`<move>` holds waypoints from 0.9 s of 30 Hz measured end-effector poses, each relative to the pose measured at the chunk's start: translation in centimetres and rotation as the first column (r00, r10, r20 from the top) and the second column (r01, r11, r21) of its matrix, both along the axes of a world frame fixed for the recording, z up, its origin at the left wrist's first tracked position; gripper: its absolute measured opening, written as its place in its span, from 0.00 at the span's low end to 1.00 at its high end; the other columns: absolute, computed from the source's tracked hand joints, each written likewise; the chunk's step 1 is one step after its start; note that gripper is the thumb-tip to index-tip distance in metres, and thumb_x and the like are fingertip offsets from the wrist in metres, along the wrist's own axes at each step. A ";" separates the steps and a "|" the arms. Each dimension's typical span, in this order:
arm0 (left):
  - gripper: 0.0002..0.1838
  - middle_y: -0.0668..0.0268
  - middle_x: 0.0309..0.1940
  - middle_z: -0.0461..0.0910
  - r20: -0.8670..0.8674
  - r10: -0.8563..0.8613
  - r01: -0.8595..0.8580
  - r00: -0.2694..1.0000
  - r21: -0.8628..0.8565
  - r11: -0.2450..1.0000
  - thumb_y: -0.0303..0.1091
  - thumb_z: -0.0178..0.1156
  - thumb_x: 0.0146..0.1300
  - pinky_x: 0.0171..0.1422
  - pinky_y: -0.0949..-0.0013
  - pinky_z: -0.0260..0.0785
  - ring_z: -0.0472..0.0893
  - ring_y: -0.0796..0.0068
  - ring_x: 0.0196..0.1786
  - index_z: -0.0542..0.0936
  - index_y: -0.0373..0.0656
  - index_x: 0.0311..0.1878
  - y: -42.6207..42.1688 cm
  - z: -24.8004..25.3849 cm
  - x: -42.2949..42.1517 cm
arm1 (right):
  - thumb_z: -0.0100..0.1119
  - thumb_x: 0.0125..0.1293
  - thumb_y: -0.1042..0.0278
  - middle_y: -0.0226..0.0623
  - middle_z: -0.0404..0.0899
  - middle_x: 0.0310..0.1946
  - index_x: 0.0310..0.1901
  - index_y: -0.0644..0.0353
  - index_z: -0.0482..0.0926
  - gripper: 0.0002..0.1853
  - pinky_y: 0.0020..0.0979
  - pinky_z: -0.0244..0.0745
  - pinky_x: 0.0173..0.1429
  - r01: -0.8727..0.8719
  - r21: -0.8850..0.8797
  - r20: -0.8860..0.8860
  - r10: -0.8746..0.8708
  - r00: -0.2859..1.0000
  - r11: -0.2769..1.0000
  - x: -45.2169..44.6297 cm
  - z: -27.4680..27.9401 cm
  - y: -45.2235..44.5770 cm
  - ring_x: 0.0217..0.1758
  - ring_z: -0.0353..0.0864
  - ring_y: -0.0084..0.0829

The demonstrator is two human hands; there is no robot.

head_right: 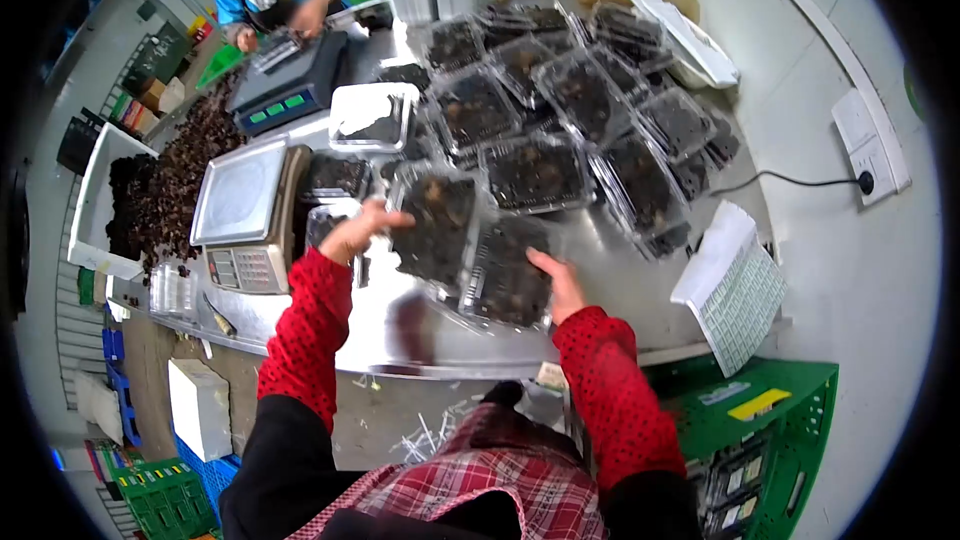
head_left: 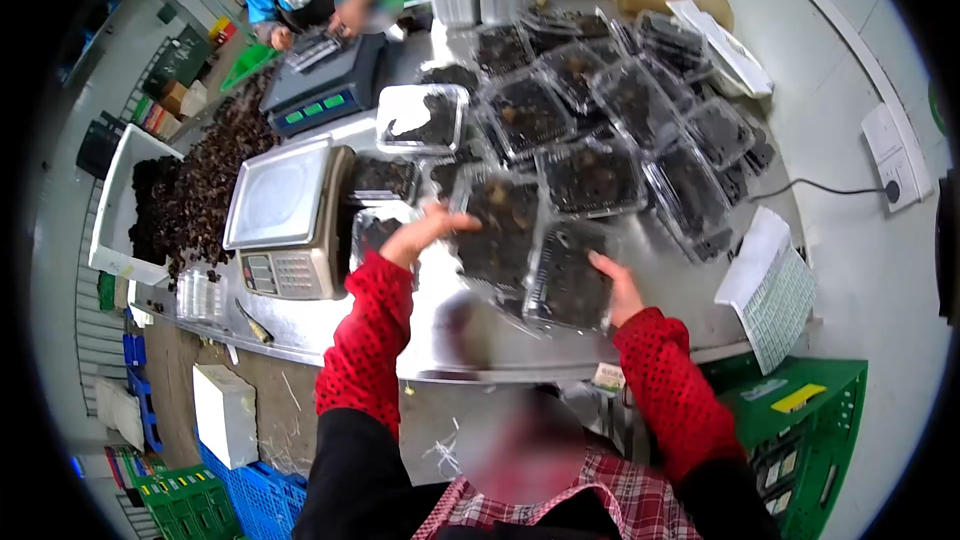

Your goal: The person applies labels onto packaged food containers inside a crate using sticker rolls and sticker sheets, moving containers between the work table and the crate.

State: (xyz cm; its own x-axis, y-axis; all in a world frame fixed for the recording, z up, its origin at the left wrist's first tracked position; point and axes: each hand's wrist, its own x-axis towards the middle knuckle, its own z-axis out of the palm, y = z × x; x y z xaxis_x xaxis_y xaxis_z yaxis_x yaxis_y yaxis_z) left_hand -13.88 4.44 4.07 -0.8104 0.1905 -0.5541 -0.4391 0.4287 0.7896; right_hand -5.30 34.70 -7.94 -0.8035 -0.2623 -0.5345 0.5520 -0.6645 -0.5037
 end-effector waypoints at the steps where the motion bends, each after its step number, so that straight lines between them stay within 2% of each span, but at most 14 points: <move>1: 0.48 0.52 0.58 0.73 0.028 -0.031 0.031 0.999 0.009 0.999 0.53 0.71 0.46 0.58 0.59 0.67 0.72 0.60 0.58 0.68 0.28 0.64 0.2 0.3 0.6 | 0.64 0.64 0.62 0.37 0.84 0.46 0.53 0.65 0.80 0.19 0.34 0.80 0.52 0.085 -0.006 0.031 -0.085 0.996 0.996 0.1 -1.1 0.5 0.45 0.84 0.32; 4: 0.55 0.51 0.63 0.69 0.030 0.008 -0.007 1.000 -0.030 1.000 0.56 0.73 0.44 0.66 0.61 0.61 0.69 0.58 0.62 0.63 0.29 0.69 -1.9 -4.8 0.4 | 0.64 0.62 0.68 0.41 0.84 0.46 0.51 0.66 0.81 0.17 0.35 0.79 0.54 0.176 0.010 -0.041 -0.175 0.984 0.984 1.0 -0.3 2.1 0.45 0.85 0.35; 6: 0.46 0.55 0.58 0.75 0.024 0.065 -0.064 0.998 -0.014 0.998 0.51 0.72 0.47 0.66 0.65 0.60 0.72 0.62 0.59 0.70 0.32 0.65 -1.0 -3.0 2.7 | 0.68 0.59 0.68 0.38 0.82 0.46 0.54 0.65 0.77 0.22 0.35 0.79 0.53 0.207 0.146 -0.075 -0.198 0.977 0.967 1.8 -1.1 4.1 0.47 0.83 0.33; 8: 0.46 0.55 0.65 0.69 0.021 -0.065 0.061 0.998 0.167 0.984 0.51 0.72 0.45 0.66 0.63 0.61 0.70 0.61 0.64 0.72 0.33 0.66 -3.4 -11.0 1.7 | 0.60 0.65 0.64 0.40 0.83 0.46 0.56 0.65 0.76 0.21 0.38 0.81 0.53 0.208 0.203 -0.135 -0.183 0.974 0.957 2.5 -1.7 4.9 0.46 0.85 0.36; 10: 0.29 0.69 0.44 0.81 -0.005 -0.089 0.084 0.996 0.382 0.920 0.38 0.67 0.54 0.62 0.73 0.61 0.76 0.77 0.51 0.78 0.35 0.59 -1.6 -6.7 4.2 | 0.60 0.65 0.63 0.41 0.83 0.46 0.56 0.64 0.76 0.21 0.38 0.81 0.53 0.250 0.264 -0.138 -0.220 0.966 0.932 2.7 -2.8 5.3 0.46 0.85 0.36; 14: 0.27 0.69 0.48 0.80 0.058 -0.034 -0.002 0.998 0.528 0.849 0.35 0.65 0.55 0.61 0.72 0.63 0.75 0.77 0.52 0.78 0.36 0.58 -0.9 -6.0 8.2 | 0.60 0.64 0.61 0.41 0.83 0.47 0.55 0.65 0.76 0.21 0.38 0.81 0.53 0.163 0.233 -0.157 -0.128 0.979 0.959 4.8 -4.3 7.1 0.46 0.85 0.36; 17: 0.37 0.59 0.57 0.79 0.095 -0.043 -0.026 0.995 0.623 0.782 0.41 0.62 0.53 0.65 0.67 0.67 0.78 0.68 0.57 0.70 0.33 0.67 -1.7 -11.1 10.1 | 0.60 0.63 0.60 0.43 0.81 0.52 0.60 0.66 0.73 0.26 0.39 0.78 0.60 0.092 0.203 -0.237 -0.042 0.971 0.975 5.2 -2.7 7.0 0.53 0.83 0.37; 18: 0.41 0.58 0.59 0.78 0.172 -0.077 -0.084 0.982 0.767 0.637 0.44 0.63 0.52 0.66 0.67 0.68 0.78 0.66 0.57 0.68 0.34 0.68 -0.5 -9.7 11.1 | 0.59 0.64 0.60 0.44 0.80 0.54 0.61 0.66 0.72 0.27 0.39 0.76 0.62 0.076 0.181 -0.279 -0.023 0.960 0.980 5.2 -1.5 6.7 0.55 0.82 0.38; 20: 0.40 0.57 0.60 0.77 0.193 0.000 -0.159 0.981 0.808 0.568 0.42 0.62 0.53 0.66 0.66 0.68 0.78 0.65 0.58 0.67 0.34 0.69 1.1 -9.1 11.9 | 0.58 0.63 0.61 0.45 0.77 0.59 0.65 0.66 0.69 0.30 0.40 0.73 0.66 0.063 0.208 -0.290 0.000 0.957 0.976 4.6 -1.5 6.7 0.60 0.79 0.39; 21: 0.39 0.58 0.61 0.76 0.175 0.157 -0.235 0.972 0.707 0.667 0.42 0.61 0.55 0.68 0.66 0.66 0.76 0.66 0.61 0.67 0.34 0.69 -0.2 -18.1 11.0 | 0.59 0.63 0.64 0.45 0.78 0.58 0.65 0.66 0.69 0.29 0.40 0.75 0.65 0.058 0.129 -0.232 -0.026 0.972 0.990 4.3 -2.1 6.5 0.58 0.80 0.39; 22: 0.31 0.59 0.61 0.76 0.025 0.228 -0.203 0.973 0.553 0.808 0.43 0.61 0.56 0.70 0.65 0.63 0.74 0.68 0.63 0.73 0.37 0.63 0.9 -11.0 12.2 | 0.60 0.62 0.68 0.44 0.78 0.56 0.65 0.66 0.69 0.29 0.39 0.76 0.63 0.068 0.051 -0.153 -0.060 0.986 0.996 5.2 -2.5 6.7 0.57 0.81 0.39; 23: 0.28 0.60 0.58 0.77 0.002 0.275 -0.239 0.961 0.505 0.829 0.45 0.61 0.57 0.67 0.63 0.65 0.75 0.68 0.61 0.75 0.40 0.59 1.1 -11.5 11.9 | 0.61 0.63 0.64 0.45 0.80 0.54 0.63 0.67 0.70 0.28 0.40 0.77 0.62 -0.004 0.033 -0.213 0.011 0.977 0.999 5.4 0.4 5.7 0.56 0.82 0.40; 26: 0.20 0.66 0.50 0.78 0.345 0.253 -0.426 0.904 0.782 0.455 0.51 0.61 0.60 0.59 0.56 0.74 0.78 0.67 0.55 0.79 0.48 0.47 -1.5 -19.0 11.7 | 0.62 0.62 0.62 0.42 0.81 0.52 0.59 0.66 0.74 0.26 0.38 0.76 0.61 0.057 0.133 -0.229 -0.025 0.973 0.989 6.6 0.8 5.0 0.53 0.82 0.36; 27: 0.24 0.64 0.49 0.80 0.389 0.145 -0.413 0.910 0.819 0.398 0.54 0.61 0.57 0.56 0.57 0.75 0.80 0.64 0.53 0.79 0.46 0.50 -0.4 -16.0 12.4 | 0.63 0.61 0.61 0.40 0.81 0.51 0.59 0.65 0.74 0.26 0.37 0.76 0.61 0.036 0.115 -0.187 -0.014 0.982 0.993 7.3 0.8 5.1 0.52 0.82 0.35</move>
State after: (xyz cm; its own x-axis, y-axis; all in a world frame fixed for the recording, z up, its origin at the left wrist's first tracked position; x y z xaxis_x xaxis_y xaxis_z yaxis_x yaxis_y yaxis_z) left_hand -1.48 4.09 -11.91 -0.7961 0.4602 -0.3930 -0.6052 -0.6079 0.5140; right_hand 2.04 39.80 -7.09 -0.8969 -0.1848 -0.4018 0.4258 -0.6070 -0.6710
